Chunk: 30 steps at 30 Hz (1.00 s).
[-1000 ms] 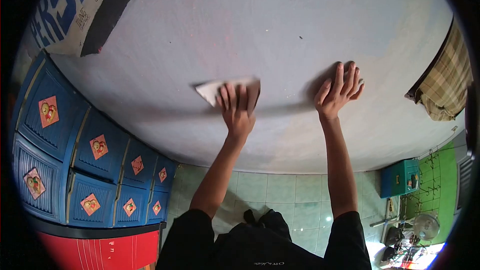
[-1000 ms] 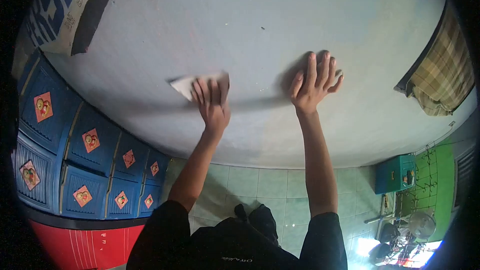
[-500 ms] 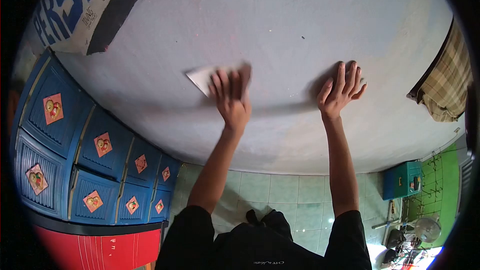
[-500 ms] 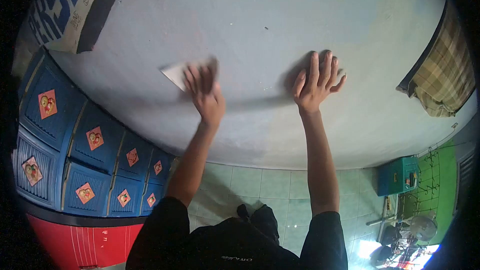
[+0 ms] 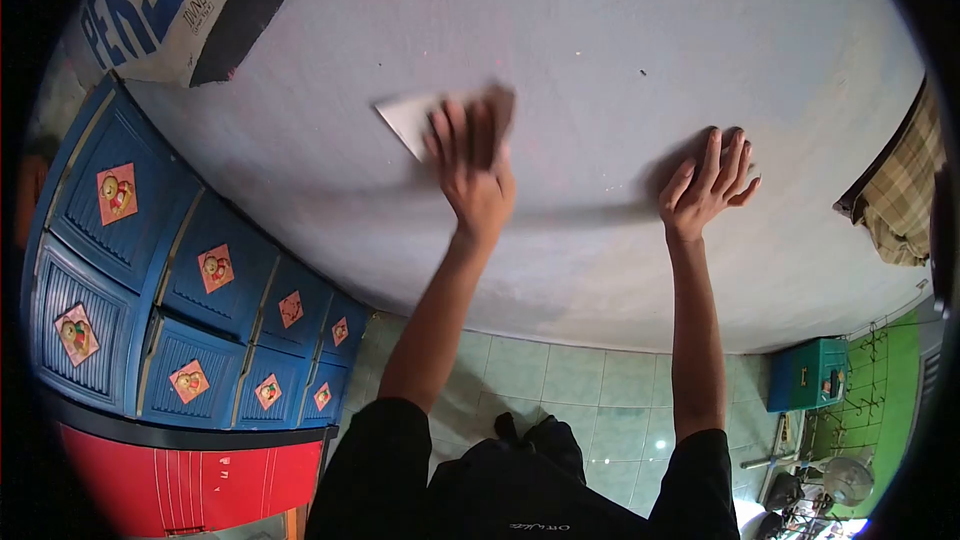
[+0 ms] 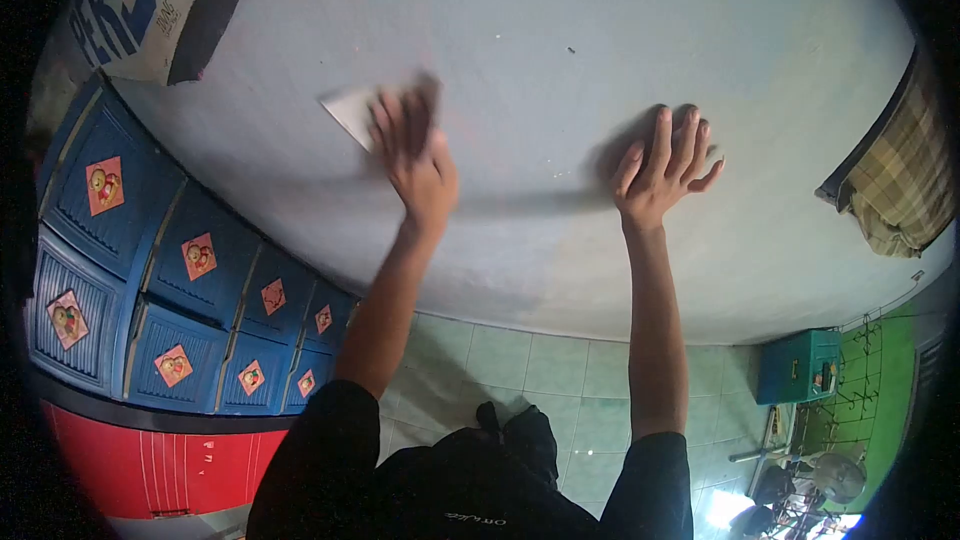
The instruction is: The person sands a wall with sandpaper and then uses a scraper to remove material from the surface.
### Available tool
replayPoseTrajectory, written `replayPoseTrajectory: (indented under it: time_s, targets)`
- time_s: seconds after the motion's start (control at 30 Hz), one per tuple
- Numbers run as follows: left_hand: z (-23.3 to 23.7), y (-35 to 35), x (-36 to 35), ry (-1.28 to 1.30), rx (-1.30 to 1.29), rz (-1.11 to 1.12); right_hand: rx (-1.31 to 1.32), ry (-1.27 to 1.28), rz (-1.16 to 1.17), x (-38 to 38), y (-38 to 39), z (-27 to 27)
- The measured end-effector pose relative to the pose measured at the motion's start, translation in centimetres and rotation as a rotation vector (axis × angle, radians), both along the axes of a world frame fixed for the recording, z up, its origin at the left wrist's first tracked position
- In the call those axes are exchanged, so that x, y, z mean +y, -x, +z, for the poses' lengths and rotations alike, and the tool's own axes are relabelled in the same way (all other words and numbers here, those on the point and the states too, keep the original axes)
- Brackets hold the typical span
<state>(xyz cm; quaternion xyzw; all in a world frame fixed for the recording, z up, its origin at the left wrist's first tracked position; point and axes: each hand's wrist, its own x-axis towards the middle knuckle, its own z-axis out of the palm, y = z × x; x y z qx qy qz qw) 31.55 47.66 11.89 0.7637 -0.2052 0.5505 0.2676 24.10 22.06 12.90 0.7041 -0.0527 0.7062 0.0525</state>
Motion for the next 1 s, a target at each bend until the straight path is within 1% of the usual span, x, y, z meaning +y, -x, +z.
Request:
replayPoseTrajectory:
  time_s: [0.03, 0.07, 0.1, 0.13, 0.2, 0.27, 0.3, 0.33, 0.4, 0.47, 0.5, 0.53, 0.6, 0.63, 0.67, 0.73, 0.8, 0.87, 0.93, 0.97, 1.0]
  targets:
    - [-3.8, 0.0, 0.1, -0.057, 0.03, -0.019, 0.001, -0.002, 0.001, 0.0, 0.0, 0.0]
    - [-6.6, 0.6, 0.5, -0.128, 0.115, -0.032, 0.0, -0.003, 0.003, 0.0, 0.0, 0.0]
    - [-7.4, 1.0, 0.9, -0.189, 0.097, -0.002, 0.01, -0.008, -0.001, 0.1, 0.1, 0.0]
    - [-7.9, 0.5, 1.1, -0.187, 0.096, -0.002, 0.018, -0.013, -0.006, 0.0, 0.2, 0.1]
    - [-2.9, 1.1, 1.3, -0.188, 0.117, 0.004, 0.003, -0.005, -0.01, 0.0, 0.0, 0.2]
    - [3.8, 0.1, 1.3, -0.034, 0.003, -0.067, 0.011, 0.003, -0.011, 0.0, -0.1, -0.1]
    - [7.0, -0.1, 1.5, -0.01, -0.075, -0.09, 0.007, -0.001, -0.017, 0.0, -0.1, -0.1]
    - [9.2, -0.5, 1.6, 0.012, -0.153, -0.113, 0.002, -0.008, -0.025, 0.0, -0.1, -0.1]
    - [10.2, -1.4, 1.5, 0.004, -0.198, -0.092, -0.007, -0.008, -0.017, 0.1, -0.3, 0.1]
    - [7.2, -0.8, 1.0, 0.032, -0.152, -0.116, -0.027, -0.02, -0.011, -0.2, -0.5, -0.3]
    - [3.8, -0.6, 0.4, 0.055, -0.112, -0.111, -0.025, -0.024, -0.019, -0.3, -0.5, -0.3]
    - [-0.2, 0.1, 0.4, -0.029, -0.016, -0.072, -0.017, -0.027, -0.024, -0.3, -0.4, -0.4]
    - [-8.4, 1.1, 0.5, -0.106, 0.173, -0.155, -0.024, -0.026, -0.013, -0.2, -0.4, -0.2]
    - [-12.2, 1.1, 0.8, -0.128, 0.181, -0.159, -0.024, -0.031, -0.013, -0.2, -0.5, -0.3]
    - [-11.8, 1.6, 0.9, -0.128, 0.185, -0.163, -0.02, -0.032, -0.017, -0.1, -0.2, -0.4]
    - [-10.5, 1.5, 0.8, -0.12, 0.126, -0.1, -0.016, -0.009, -0.028, -0.1, -0.3, -0.1]
    - [-4.7, 1.1, 0.6, -0.117, 0.064, -0.067, -0.019, 0.008, -0.004, -0.2, -0.3, -0.1]
    - [1.0, 0.8, 0.5, -0.003, -0.039, -0.126, -0.034, -0.016, 0.0, -0.2, -0.5, -0.3]
    - [2.3, -0.4, 0.4, -0.001, -0.091, -0.084, -0.03, -0.018, -0.005, -0.1, -0.6, -0.1]
    - [1.3, -0.3, 0.3, -0.001, -0.086, -0.082, -0.032, -0.016, -0.007, -0.1, -0.6, -0.2]
    - [-0.8, 0.1, 0.3, -0.005, -0.022, -0.098, -0.033, -0.013, -0.006, -0.1, -0.6, -0.2]
